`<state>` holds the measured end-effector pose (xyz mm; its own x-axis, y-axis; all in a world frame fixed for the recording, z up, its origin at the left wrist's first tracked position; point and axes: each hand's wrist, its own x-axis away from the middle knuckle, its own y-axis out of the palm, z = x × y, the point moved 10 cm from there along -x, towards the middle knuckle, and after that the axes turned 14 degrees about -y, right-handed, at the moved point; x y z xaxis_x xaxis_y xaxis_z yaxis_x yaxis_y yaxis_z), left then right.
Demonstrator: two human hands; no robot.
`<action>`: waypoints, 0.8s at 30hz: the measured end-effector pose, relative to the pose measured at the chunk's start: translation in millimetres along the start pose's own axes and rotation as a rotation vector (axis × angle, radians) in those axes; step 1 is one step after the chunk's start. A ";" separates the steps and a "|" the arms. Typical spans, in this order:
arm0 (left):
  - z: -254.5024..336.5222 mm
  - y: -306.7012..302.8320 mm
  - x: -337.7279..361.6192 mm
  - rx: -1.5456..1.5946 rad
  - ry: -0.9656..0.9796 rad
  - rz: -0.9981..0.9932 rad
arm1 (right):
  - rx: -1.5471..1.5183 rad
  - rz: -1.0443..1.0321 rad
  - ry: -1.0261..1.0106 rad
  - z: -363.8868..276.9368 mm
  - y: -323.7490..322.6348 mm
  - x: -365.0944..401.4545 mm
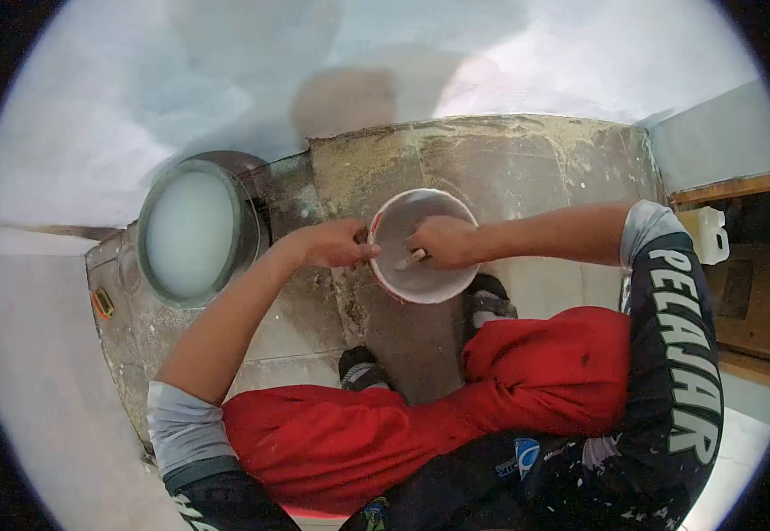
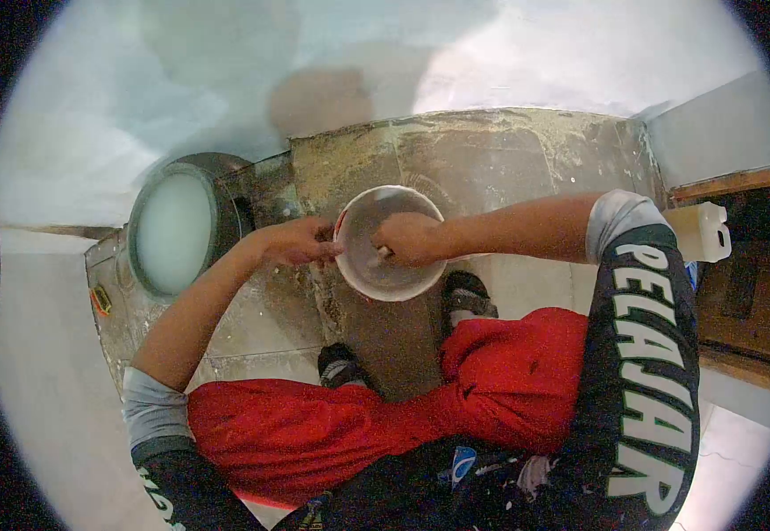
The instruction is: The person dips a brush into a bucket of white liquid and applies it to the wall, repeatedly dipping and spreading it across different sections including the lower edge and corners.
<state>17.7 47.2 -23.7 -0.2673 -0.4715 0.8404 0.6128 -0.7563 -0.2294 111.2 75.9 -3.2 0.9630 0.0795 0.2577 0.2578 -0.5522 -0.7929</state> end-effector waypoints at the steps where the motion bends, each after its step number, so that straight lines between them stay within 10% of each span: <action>1: -2.0 0.9 -1.0 -0.001 -0.003 -0.003 | -0.004 0.002 0.000 -1.1 -0.3 0.1; 16: 16.5 -1.5 14.5 0.108 0.105 0.002 | 0.045 -0.096 -0.061 -14.6 -10.2 -8.7; 24: 6.0 -4.6 7.4 0.001 0.058 0.073 | -0.238 0.273 0.076 -21.0 -97.7 50.7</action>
<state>17.3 49.9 -13.5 -0.2648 -0.5509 0.7915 0.6327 -0.7187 -0.2886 133.2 116.5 98.9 0.9828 -0.1543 0.1013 -0.0425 -0.7231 -0.6894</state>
